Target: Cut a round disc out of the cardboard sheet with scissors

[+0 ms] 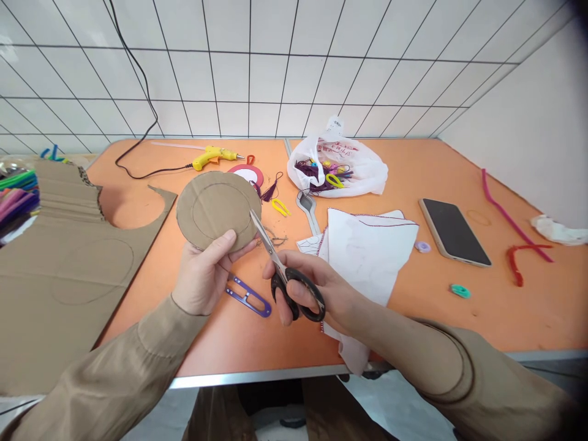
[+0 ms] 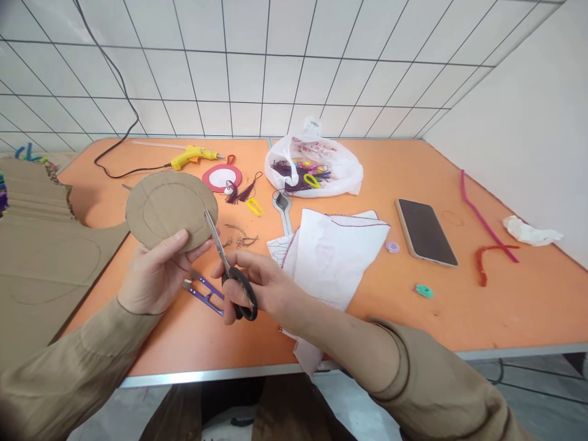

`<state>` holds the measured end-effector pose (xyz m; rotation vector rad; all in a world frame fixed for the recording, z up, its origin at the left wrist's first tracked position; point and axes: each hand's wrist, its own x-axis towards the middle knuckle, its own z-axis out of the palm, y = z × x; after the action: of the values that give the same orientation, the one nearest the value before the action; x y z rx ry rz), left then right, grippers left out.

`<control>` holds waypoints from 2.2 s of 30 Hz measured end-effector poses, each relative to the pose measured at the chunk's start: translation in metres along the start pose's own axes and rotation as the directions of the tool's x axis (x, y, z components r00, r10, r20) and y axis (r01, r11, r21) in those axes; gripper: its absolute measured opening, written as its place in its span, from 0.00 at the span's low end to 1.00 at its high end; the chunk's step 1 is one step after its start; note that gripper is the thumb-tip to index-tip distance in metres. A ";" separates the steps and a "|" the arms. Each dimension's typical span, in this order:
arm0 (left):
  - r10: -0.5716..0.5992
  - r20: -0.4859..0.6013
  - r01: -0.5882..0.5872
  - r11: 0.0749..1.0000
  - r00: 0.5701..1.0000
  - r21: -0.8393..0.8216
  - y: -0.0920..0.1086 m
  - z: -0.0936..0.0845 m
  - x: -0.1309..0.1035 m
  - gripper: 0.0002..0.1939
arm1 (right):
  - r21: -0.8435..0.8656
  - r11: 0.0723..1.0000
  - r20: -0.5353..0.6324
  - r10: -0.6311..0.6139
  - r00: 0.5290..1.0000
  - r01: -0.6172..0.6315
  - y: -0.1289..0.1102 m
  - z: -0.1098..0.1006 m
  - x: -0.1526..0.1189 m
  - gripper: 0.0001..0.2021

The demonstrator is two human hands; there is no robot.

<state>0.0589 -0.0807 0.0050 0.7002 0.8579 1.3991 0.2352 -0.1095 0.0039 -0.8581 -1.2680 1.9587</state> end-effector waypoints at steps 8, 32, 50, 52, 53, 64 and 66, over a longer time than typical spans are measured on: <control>0.006 -0.002 -0.006 1.000 1.000 0.007 0.000 -0.001 0.001 0.13 | 0.001 1.000 0.010 0.006 1.000 -0.006 0.002 -0.001 0.000 0.28; -0.035 -0.023 0.034 0.998 0.999 -0.048 0.000 -0.003 0.006 0.21 | -0.021 0.999 0.044 -0.026 0.999 0.027 0.007 -0.002 0.001 0.26; -0.186 0.023 0.186 0.983 0.982 -0.010 -0.005 -0.003 0.005 0.16 | -0.007 1.000 0.045 -0.002 0.999 0.002 0.001 0.001 0.003 0.26; -0.182 0.031 0.182 0.983 0.983 0.004 -0.004 -0.003 0.005 0.16 | -0.008 1.000 0.046 -0.001 0.999 0.001 0.001 0.001 0.003 0.26; -0.182 0.034 0.182 0.983 0.983 0.010 -0.003 -0.002 0.005 0.17 | -0.009 1.000 0.046 0.000 0.999 0.001 0.001 0.001 0.003 0.26; -0.233 0.038 0.233 0.972 0.972 0.014 -0.001 -0.002 0.002 0.17 | 0.002 0.999 0.054 -0.043 0.998 0.043 0.001 -0.001 0.003 0.28; -0.237 0.048 0.236 0.972 0.970 0.015 0.000 -0.002 0.001 0.18 | -0.012 0.998 0.063 -0.055 0.996 0.056 0.002 -0.002 0.002 0.29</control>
<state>0.0575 -0.0797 0.0040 0.6151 0.8793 1.1607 0.2349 -0.1073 0.0016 -0.7655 -1.3286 1.9482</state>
